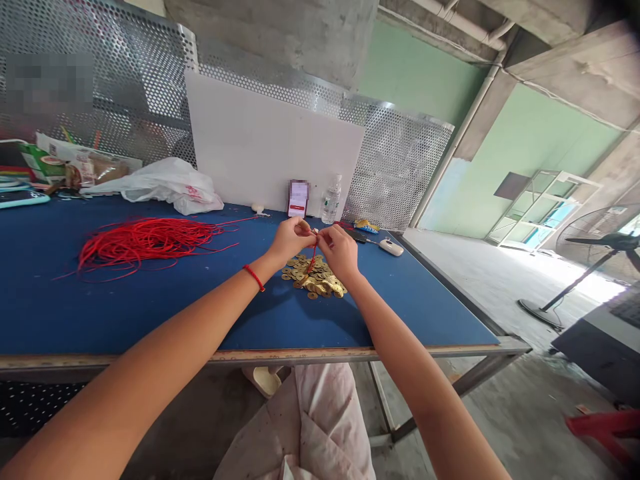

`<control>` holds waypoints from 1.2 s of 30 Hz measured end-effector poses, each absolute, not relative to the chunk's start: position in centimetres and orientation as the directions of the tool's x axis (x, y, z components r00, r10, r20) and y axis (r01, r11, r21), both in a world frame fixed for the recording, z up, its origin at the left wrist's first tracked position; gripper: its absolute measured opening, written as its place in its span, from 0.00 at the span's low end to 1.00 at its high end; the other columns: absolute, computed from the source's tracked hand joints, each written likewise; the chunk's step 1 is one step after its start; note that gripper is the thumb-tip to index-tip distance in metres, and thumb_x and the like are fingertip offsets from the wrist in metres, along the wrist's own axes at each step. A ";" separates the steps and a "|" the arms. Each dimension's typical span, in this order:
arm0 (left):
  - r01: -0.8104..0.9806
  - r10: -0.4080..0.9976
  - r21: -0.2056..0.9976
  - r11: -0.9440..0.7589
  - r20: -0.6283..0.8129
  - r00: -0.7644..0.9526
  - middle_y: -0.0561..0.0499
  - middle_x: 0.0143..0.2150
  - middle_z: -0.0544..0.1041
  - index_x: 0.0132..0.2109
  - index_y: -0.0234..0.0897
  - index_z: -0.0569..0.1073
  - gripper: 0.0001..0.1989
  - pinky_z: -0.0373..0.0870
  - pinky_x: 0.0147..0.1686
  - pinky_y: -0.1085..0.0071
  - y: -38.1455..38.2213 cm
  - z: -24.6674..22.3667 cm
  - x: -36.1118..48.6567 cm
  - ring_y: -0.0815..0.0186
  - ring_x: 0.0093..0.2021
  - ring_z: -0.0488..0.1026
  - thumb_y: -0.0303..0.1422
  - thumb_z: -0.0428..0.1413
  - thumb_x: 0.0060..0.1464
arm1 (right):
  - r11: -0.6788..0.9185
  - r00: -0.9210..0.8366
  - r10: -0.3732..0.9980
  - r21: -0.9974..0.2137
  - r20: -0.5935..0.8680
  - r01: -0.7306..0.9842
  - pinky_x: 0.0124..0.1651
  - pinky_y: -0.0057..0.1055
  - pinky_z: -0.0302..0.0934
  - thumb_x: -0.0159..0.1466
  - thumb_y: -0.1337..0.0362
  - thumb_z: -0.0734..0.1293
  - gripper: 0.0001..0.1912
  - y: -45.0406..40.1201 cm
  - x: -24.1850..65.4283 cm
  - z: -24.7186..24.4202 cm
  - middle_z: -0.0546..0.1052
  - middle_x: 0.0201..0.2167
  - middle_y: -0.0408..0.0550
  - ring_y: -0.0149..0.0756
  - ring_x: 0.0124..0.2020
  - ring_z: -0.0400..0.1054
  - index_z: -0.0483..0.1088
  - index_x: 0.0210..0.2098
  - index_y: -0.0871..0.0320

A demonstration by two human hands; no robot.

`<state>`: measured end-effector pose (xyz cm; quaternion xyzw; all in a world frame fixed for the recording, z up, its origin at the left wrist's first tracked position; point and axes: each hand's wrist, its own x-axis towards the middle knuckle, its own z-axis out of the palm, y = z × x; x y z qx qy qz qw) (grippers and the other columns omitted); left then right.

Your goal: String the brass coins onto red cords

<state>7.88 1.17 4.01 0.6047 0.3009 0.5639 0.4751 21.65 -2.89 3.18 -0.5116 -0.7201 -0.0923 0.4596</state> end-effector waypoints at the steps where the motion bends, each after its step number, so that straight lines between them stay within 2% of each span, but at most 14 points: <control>1: -0.190 0.909 0.921 -0.340 0.374 0.185 0.54 0.25 0.74 0.29 0.36 0.65 0.14 0.73 0.33 0.67 1.2 4.0 7.8 0.67 0.27 0.73 0.25 0.63 0.34 | 0.463 -0.046 0.653 -0.350 0.756 0.814 0.33 0.27 0.56 0.64 0.62 0.61 0.09 -2.9 21.6 3.2 0.74 0.33 0.45 0.32 0.31 0.66 0.72 0.34 0.56; 5: -0.265 0.939 0.946 -0.185 0.250 0.236 0.54 0.25 0.74 0.30 0.35 0.66 0.15 0.74 0.35 0.65 1.5 3.8 7.5 0.68 0.27 0.73 0.26 0.64 0.35 | 0.488 0.003 0.672 -0.445 0.741 0.751 0.35 0.27 0.57 0.63 0.63 0.61 0.08 -2.7 21.3 3.1 0.74 0.31 0.45 0.33 0.32 0.67 0.70 0.31 0.56; 9: -0.327 0.944 0.940 -0.097 0.190 0.268 0.53 0.26 0.75 0.30 0.35 0.66 0.15 0.75 0.37 0.66 1.6 3.8 7.1 0.69 0.26 0.73 0.26 0.65 0.36 | 0.525 0.021 0.708 -0.547 0.705 0.653 0.35 0.28 0.58 0.61 0.62 0.61 0.08 -2.6 21.2 3.3 0.74 0.30 0.45 0.33 0.32 0.67 0.69 0.30 0.57; 15: -0.292 0.964 0.948 -0.127 0.187 0.187 0.54 0.25 0.74 0.29 0.35 0.66 0.14 0.75 0.38 0.65 1.1 4.3 7.3 0.69 0.27 0.73 0.25 0.64 0.35 | 0.511 0.008 0.807 -0.705 0.590 0.492 0.36 0.28 0.60 0.56 0.60 0.63 0.08 -2.2 21.3 3.3 0.72 0.26 0.43 0.32 0.30 0.64 0.68 0.26 0.58; 21: -0.224 0.959 0.952 -0.208 0.244 0.146 0.55 0.25 0.73 0.28 0.36 0.65 0.14 0.75 0.38 0.62 1.0 4.3 7.5 0.67 0.28 0.73 0.24 0.63 0.34 | 0.351 -0.026 0.933 -0.895 0.358 0.275 0.32 0.27 0.60 0.52 0.57 0.65 0.10 -2.1 21.5 3.2 0.69 0.23 0.41 0.29 0.28 0.62 0.70 0.24 0.59; 30: -0.182 0.936 0.945 -0.270 0.302 0.179 0.54 0.25 0.75 0.29 0.36 0.65 0.14 0.73 0.35 0.63 1.0 4.2 7.5 0.65 0.28 0.74 0.25 0.63 0.35 | 0.192 0.025 0.980 -0.975 0.196 0.113 0.31 0.27 0.62 0.48 0.58 0.68 0.10 -2.3 21.5 3.5 0.66 0.21 0.40 0.28 0.27 0.61 0.71 0.22 0.60; 36: -0.157 0.920 0.938 -0.310 0.338 0.198 0.52 0.26 0.76 0.29 0.36 0.65 0.14 0.73 0.35 0.64 0.9 4.2 7.6 0.64 0.29 0.74 0.25 0.63 0.35 | 0.150 0.039 0.987 -0.985 0.153 0.087 0.32 0.28 0.63 0.47 0.59 0.68 0.10 -2.2 21.7 3.6 0.65 0.20 0.40 0.27 0.26 0.60 0.72 0.22 0.60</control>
